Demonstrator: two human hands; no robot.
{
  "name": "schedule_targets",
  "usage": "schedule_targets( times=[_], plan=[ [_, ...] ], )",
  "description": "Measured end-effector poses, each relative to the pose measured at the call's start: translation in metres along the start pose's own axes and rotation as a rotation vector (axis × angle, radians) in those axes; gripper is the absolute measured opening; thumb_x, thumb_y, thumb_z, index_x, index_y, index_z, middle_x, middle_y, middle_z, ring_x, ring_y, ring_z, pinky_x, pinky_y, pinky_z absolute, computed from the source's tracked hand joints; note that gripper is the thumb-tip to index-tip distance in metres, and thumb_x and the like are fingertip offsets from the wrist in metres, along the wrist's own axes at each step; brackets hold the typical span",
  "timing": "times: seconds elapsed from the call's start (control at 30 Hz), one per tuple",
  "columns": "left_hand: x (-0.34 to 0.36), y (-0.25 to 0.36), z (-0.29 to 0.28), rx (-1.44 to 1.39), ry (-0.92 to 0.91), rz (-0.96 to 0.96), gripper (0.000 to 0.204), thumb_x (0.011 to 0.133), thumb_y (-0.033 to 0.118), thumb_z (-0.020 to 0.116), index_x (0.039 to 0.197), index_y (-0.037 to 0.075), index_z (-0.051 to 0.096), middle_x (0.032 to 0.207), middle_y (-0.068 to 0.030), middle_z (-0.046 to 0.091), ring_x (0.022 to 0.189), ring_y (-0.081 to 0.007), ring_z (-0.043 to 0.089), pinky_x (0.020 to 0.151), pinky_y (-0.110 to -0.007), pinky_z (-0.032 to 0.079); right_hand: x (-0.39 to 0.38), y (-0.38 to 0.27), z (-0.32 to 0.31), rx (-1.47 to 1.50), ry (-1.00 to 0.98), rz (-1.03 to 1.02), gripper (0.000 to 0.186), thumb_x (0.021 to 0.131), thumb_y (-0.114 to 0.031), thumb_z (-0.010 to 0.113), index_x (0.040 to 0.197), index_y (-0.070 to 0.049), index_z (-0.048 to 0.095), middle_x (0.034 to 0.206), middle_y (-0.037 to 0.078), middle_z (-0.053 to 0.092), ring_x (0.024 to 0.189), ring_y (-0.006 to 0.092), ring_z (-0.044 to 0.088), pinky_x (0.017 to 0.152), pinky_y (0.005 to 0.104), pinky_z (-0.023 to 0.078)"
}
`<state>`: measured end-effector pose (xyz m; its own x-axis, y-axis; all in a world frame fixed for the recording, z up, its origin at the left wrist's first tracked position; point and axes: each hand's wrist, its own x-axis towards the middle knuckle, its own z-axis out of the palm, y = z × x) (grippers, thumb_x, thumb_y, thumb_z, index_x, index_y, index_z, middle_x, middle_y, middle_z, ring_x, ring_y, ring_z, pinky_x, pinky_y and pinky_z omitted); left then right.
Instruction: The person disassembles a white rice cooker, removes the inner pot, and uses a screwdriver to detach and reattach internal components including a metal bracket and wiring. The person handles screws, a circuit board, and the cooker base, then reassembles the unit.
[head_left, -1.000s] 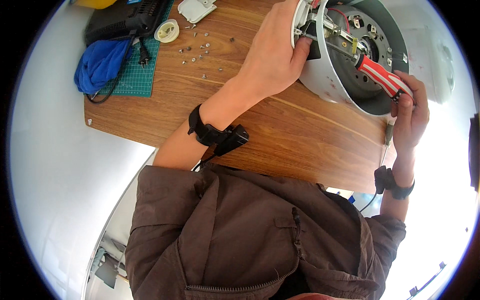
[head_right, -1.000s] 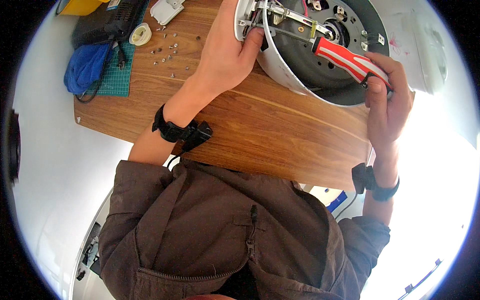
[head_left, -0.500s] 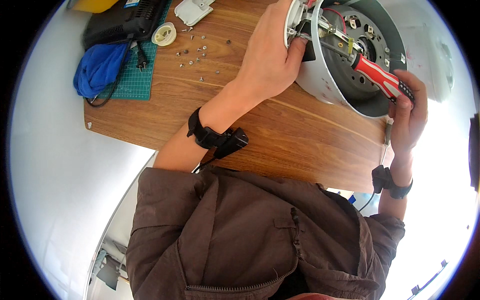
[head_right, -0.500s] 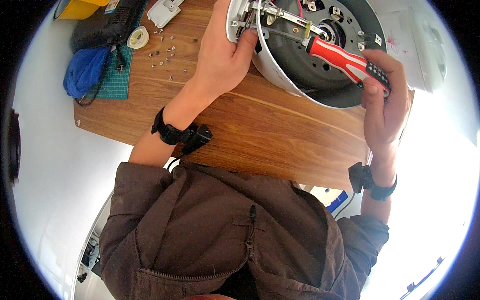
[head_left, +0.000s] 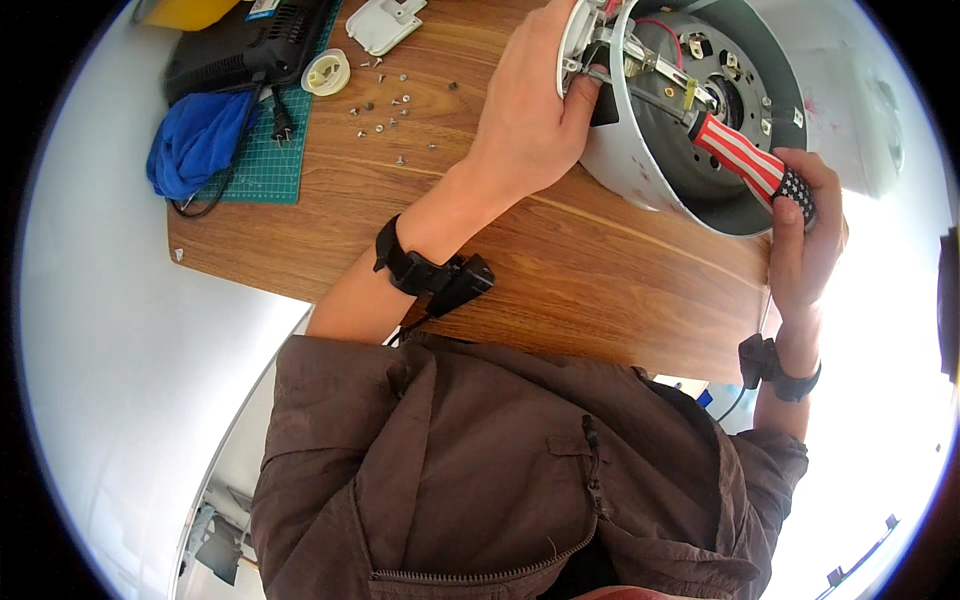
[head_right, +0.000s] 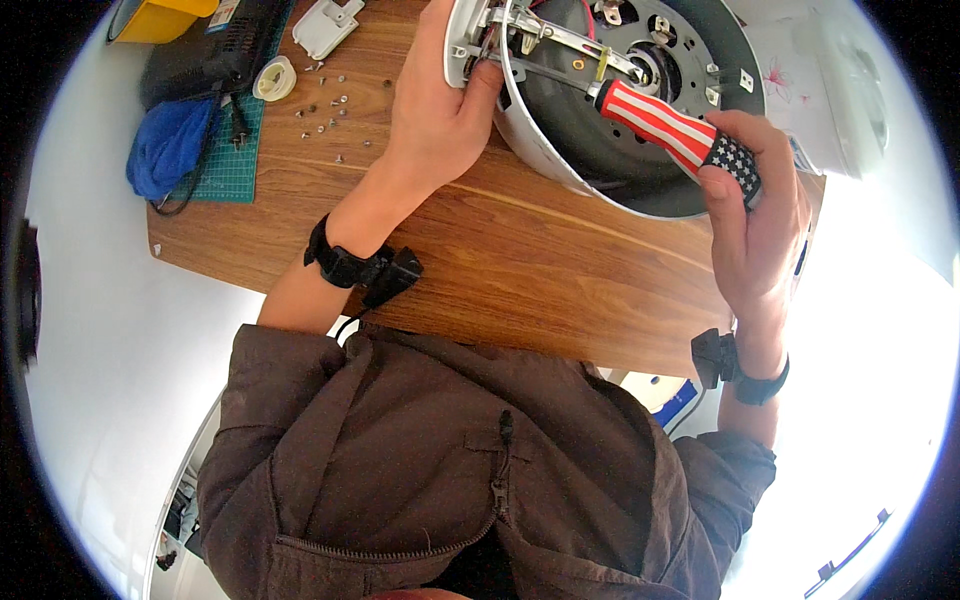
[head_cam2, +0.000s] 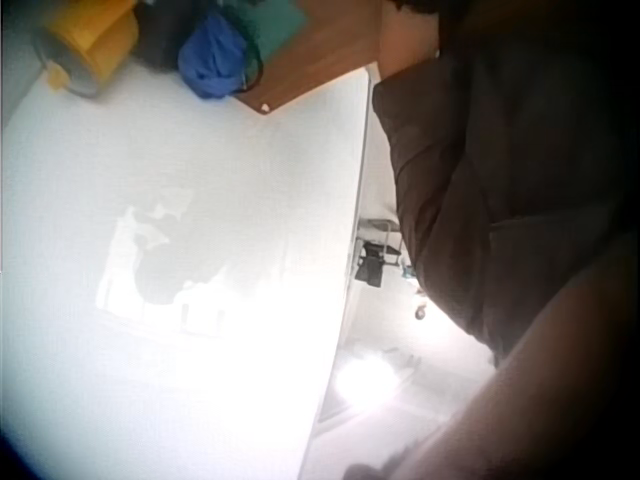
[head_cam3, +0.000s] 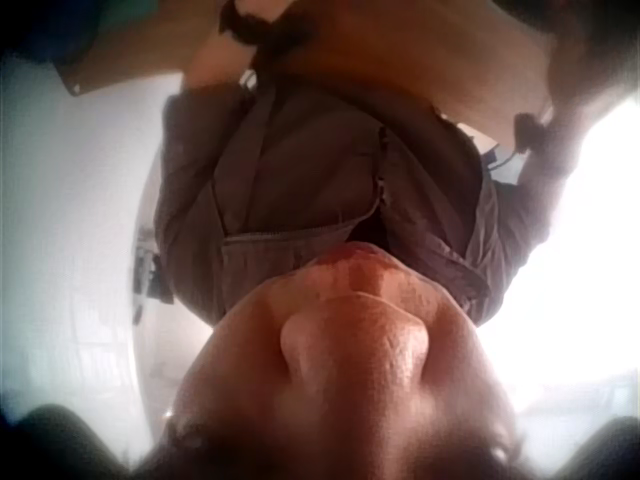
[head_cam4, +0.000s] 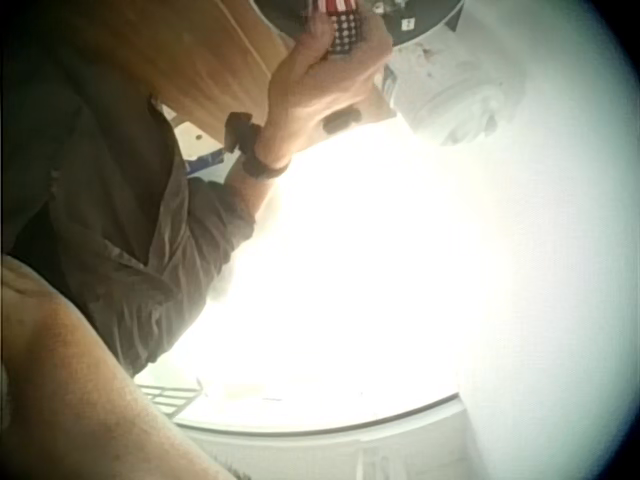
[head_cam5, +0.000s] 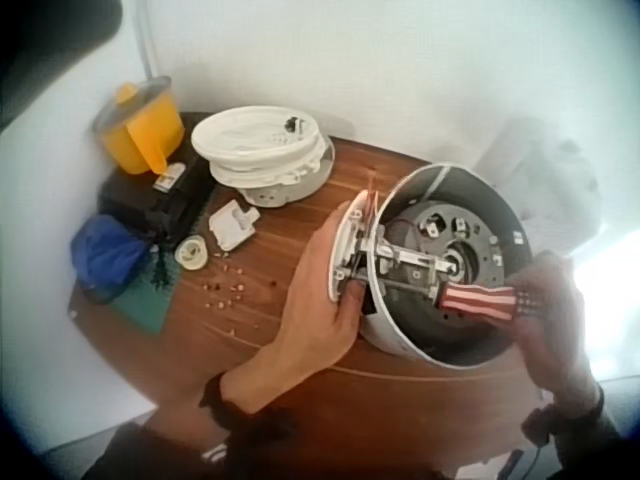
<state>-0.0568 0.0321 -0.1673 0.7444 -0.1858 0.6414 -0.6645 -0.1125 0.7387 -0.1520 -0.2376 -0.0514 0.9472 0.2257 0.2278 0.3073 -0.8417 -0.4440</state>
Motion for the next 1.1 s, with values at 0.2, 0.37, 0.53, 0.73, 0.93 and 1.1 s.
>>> schedule_targets(
  times=[0.2, 0.37, 0.53, 0.73, 0.93, 1.1],
  plan=[
    [0.000, -0.003, 0.000, 0.035, 0.009, 0.033, 0.070, 0.086, -0.007, 0.051, 0.155, -0.006, 0.036, 0.153, -0.0285, 0.046, 0.143, -0.0459, 0.044, 0.122, -0.047, 0.031, 0.004, 0.006, 0.002, -0.081, 0.016, -0.108, 0.042, 0.097, -0.018, 0.072, 0.134, -0.003, 0.059, 0.111, 0.017, 0.068, 0.102, 0.0241, 0.067, 0.092, 0.0363, 0.051],
    [0.004, 0.001, -0.003, 0.038, -0.007, 0.050, 0.071, 0.085, -0.010, 0.051, 0.155, -0.006, 0.038, 0.151, -0.0282, 0.047, 0.140, -0.0459, 0.046, 0.120, -0.047, 0.034, 0.002, -0.001, 0.002, -0.027, -0.025, 0.010, 0.043, 0.089, -0.008, 0.078, 0.128, -0.003, 0.060, 0.111, 0.016, 0.064, 0.096, 0.0252, 0.065, 0.082, 0.0355, 0.053],
    [0.002, 0.001, -0.004, 0.048, 0.010, 0.036, 0.071, 0.085, -0.010, 0.052, 0.154, -0.005, 0.039, 0.148, -0.0280, 0.050, 0.136, -0.0467, 0.049, 0.117, -0.048, 0.037, 0.002, -0.008, 0.011, -0.141, 0.055, -0.239, 0.043, 0.089, -0.013, 0.080, 0.126, -0.002, 0.059, 0.100, 0.014, 0.064, 0.083, 0.0239, 0.065, 0.072, 0.0344, 0.053],
    [0.005, 0.001, -0.003, 0.069, -0.006, 0.069, 0.069, 0.086, -0.009, 0.053, 0.153, -0.004, 0.041, 0.147, -0.0282, 0.051, 0.134, -0.0473, 0.050, 0.115, -0.048, 0.038, -0.004, -0.019, 0.013, -0.008, -0.006, 0.008, 0.051, 0.078, -0.001, 0.086, 0.121, 0.000, 0.059, 0.101, 0.014, 0.062, 0.085, 0.0236, 0.065, 0.073, 0.0340, 0.053],
    [0.000, 0.006, -0.004, 0.095, -0.002, 0.053, 0.067, 0.088, -0.007, 0.053, 0.153, -0.004, 0.041, 0.148, -0.0276, 0.051, 0.135, -0.0463, 0.050, 0.116, -0.048, 0.038, -0.011, -0.020, 0.014, -0.056, -0.002, -0.054, 0.041, 0.087, -0.010, 0.083, 0.121, 0.000, 0.063, 0.094, 0.013, 0.067, 0.080, 0.0233, 0.066, 0.075, 0.0310, 0.053],
    [0.002, 0.003, -0.003, 0.096, -0.015, 0.084, 0.067, 0.089, -0.006, 0.054, 0.154, -0.003, 0.040, 0.149, -0.0268, 0.050, 0.136, -0.0456, 0.049, 0.117, -0.048, 0.037, -0.010, -0.023, 0.014, 0.022, -0.008, 0.059, 0.036, 0.097, -0.025, 0.076, 0.125, -0.005, 0.065, 0.099, 0.015, 0.071, 0.084, 0.0249, 0.069, 0.077, 0.0313, 0.054]
  ],
)
